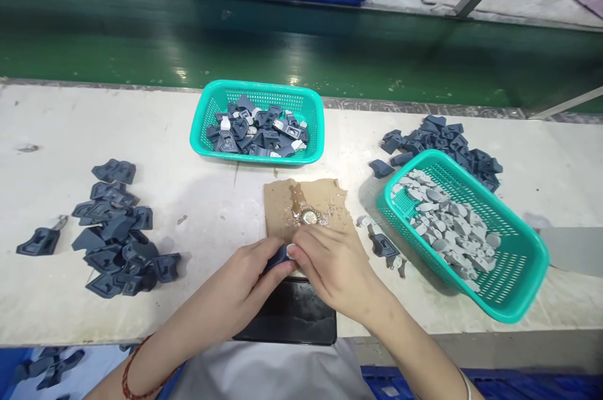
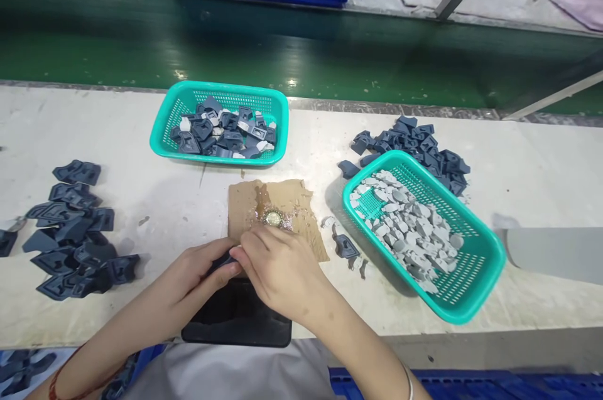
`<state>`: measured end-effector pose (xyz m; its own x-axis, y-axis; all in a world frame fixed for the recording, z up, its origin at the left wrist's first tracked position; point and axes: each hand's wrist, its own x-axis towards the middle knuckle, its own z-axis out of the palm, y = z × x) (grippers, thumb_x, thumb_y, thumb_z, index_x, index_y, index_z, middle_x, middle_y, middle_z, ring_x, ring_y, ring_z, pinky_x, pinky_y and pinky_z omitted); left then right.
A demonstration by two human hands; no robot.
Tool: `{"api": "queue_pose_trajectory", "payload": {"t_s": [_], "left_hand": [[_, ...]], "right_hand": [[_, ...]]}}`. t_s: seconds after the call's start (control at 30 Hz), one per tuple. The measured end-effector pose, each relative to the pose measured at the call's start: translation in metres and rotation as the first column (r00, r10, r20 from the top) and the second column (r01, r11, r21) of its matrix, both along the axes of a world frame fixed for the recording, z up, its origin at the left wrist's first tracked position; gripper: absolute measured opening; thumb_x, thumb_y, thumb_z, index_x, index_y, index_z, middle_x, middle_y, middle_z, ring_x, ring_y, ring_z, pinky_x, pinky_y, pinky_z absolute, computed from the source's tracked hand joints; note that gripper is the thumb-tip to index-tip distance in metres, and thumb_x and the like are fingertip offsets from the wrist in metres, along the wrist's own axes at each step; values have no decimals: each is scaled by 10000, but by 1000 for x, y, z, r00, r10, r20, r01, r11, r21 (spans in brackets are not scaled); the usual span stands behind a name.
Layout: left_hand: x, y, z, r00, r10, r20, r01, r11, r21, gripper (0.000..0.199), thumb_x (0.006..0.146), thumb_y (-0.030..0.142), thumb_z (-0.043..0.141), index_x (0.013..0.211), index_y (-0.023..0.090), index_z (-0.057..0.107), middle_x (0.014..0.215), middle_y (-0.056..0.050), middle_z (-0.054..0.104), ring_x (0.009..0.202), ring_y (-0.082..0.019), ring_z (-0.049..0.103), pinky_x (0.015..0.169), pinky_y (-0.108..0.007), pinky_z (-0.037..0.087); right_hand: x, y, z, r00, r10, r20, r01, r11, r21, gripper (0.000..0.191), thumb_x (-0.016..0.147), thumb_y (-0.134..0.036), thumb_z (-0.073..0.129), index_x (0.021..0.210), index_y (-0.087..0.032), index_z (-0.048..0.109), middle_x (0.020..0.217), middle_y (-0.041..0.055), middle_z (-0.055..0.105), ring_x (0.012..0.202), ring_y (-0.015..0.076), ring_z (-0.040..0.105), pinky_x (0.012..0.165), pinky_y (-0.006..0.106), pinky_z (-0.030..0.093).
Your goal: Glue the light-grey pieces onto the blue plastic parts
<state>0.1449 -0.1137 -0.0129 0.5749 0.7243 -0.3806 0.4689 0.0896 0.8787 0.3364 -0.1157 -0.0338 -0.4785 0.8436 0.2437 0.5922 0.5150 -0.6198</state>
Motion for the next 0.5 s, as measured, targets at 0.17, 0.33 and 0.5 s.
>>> {"api": "queue_pose_trajectory", "payload": {"t_s": [0.17, 0.33, 0.5], "left_hand": [[6, -1, 0, 998, 37, 54, -37, 999, -8, 305, 1059, 441, 398, 954, 202, 555, 884, -16, 654, 794, -181, 605, 730, -282, 446], [7, -3, 0, 998, 18, 64, -16, 1000, -27, 319, 1055, 454, 413, 940, 207, 580, 869, -9, 659, 785, -177, 599, 712, -268, 452], [5, 14, 9, 999, -40, 16, 39, 996, 85, 251, 1026, 444, 508, 1018, 242, 656, 991, -2, 729, 907, -194, 652, 789, -260, 486]], "right_hand": [[2, -1, 7, 1000, -11, -2, 10, 997, -71, 355, 1091, -256, 324, 768, -232, 471, 690, 18, 584, 626, 175, 546, 597, 294, 382], [2, -8, 10, 999, -31, 33, 33, 998, -58, 375, 1095, -279, 307, 778, -229, 501, 705, 31, 607, 636, 188, 549, 593, 311, 394], [24, -7, 22, 993, -78, -88, 60, 980, -189, 367, 1096, -334, 347, 817, -228, 561, 782, 29, 655, 733, 185, 619, 662, 298, 444]]}}
